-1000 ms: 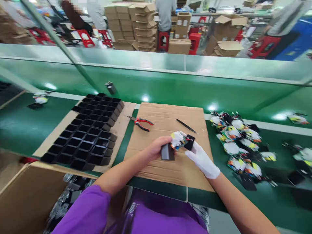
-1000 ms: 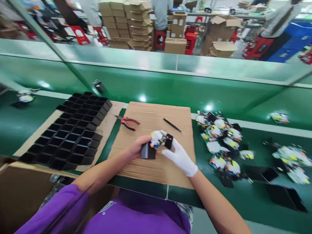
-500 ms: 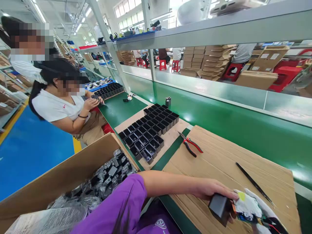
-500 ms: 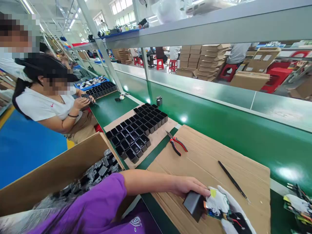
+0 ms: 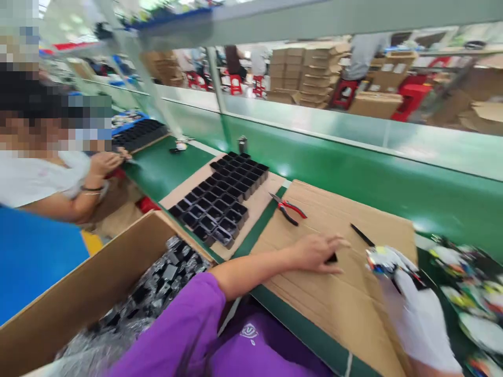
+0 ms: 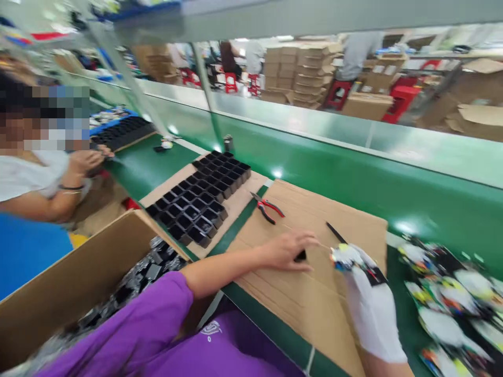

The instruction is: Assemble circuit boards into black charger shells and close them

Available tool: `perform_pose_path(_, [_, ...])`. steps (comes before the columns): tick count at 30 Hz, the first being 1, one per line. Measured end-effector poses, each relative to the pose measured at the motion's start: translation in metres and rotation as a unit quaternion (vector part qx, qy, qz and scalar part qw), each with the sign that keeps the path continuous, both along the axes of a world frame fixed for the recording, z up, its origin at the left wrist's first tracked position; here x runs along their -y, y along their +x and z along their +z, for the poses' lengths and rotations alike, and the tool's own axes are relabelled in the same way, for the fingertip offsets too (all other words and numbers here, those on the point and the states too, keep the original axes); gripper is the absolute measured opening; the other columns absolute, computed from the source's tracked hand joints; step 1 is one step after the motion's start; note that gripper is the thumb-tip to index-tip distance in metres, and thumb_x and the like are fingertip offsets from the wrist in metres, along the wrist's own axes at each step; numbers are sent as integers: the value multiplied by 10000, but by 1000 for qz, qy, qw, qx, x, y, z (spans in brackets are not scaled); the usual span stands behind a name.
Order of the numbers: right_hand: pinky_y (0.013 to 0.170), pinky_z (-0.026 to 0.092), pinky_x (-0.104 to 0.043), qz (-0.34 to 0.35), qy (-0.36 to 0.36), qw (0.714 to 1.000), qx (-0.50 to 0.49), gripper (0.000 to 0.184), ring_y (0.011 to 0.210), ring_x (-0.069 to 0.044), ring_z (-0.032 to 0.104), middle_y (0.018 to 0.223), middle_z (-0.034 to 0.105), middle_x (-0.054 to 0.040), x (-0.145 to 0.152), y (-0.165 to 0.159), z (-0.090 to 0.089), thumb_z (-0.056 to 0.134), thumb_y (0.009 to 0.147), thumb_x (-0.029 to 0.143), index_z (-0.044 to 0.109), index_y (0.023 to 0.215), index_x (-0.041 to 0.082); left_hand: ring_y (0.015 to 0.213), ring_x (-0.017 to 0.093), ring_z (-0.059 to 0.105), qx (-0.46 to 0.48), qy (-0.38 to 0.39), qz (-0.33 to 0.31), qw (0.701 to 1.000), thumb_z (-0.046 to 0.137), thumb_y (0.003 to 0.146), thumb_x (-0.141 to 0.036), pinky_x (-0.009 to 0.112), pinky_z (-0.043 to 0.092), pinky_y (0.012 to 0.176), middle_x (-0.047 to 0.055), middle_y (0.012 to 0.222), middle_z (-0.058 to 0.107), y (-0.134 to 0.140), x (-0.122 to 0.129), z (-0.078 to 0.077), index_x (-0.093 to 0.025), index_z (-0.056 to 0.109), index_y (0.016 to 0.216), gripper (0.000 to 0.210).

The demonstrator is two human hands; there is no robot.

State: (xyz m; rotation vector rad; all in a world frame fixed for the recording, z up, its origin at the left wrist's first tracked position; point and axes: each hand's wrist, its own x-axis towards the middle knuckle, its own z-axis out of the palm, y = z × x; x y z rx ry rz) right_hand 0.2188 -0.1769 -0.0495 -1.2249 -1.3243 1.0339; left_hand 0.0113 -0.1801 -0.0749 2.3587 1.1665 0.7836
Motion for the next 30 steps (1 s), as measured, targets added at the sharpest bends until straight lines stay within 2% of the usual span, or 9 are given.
perform_pose_path(2, [936,564,-464,25,-38,993,-112,364,955,-272,707,1007,747,-83,4,-3,7,782,687,483,725,955,243,1344,316,504,44,-9,12,999,797,722,-434,448,397,1160,235,1378,541,-3,-1,-1,-83,482,1316,758])
perform_pose_path(4, [927,574,-435,20,-42,990,-132,453,944,-250,706,1009,747,-66,2,-6,13,795,658,564,721,976,250,1296,343,537,68,-35,50,996,846,636,-468,513,416,1127,237,1356,539,-7,-4,-2,-113,440,1308,862])
perform_pose_path(7, [935,574,-391,56,-66,969,-232,436,985,-225,692,1041,744,-42,-3,-9,19,842,657,510,714,995,265,1151,328,628,68,-95,79,990,861,607,-437,517,491,1018,152,1210,626,-11,-8,-2,-185,428,1245,811])
perform_pose_path(10, [970,561,-374,84,-87,946,-301,402,1054,-214,673,1061,741,-19,-1,-11,17,859,665,452,704,994,281,1031,281,676,61,-134,82,986,839,635,-381,448,538,918,78,1126,657,-11,-5,1,-230,439,1137,660])
perform_pose_path(13, [953,574,-398,95,-107,933,-329,400,1059,-229,672,1085,737,-25,2,-11,8,855,665,462,703,983,275,989,236,687,76,-123,84,986,807,673,-349,384,547,868,45,1108,654,-8,-1,3,-244,429,1094,575])
perform_pose_path(17, [859,603,-362,100,-135,923,-347,444,982,-222,689,1062,747,-21,5,-10,-2,869,642,486,730,1001,265,997,209,682,101,-89,67,989,782,711,-324,345,550,853,56,1128,641,-2,4,0,-241,400,1114,562])
perform_pose_path(23, [797,606,-307,90,-195,893,-395,421,886,-188,715,993,774,-4,10,-14,-4,850,660,540,761,957,255,1082,224,676,171,-45,68,982,810,703,-379,375,562,886,107,1201,636,2,7,-7,-249,326,1070,621])
perform_pose_path(26, [811,602,-299,108,-214,880,-411,449,858,-177,722,990,779,-14,12,-16,-5,804,690,605,760,963,252,1100,230,678,182,-38,60,981,837,685,-380,381,567,899,120,1229,646,3,8,-5,-248,346,1065,635])
perform_pose_path(30, [787,603,-273,124,-221,875,-413,406,810,-156,726,967,779,-11,14,-17,-6,712,787,623,750,959,257,1057,219,694,174,-46,67,981,842,688,-366,373,568,902,88,1167,686,3,11,0,-238,408,1133,635])
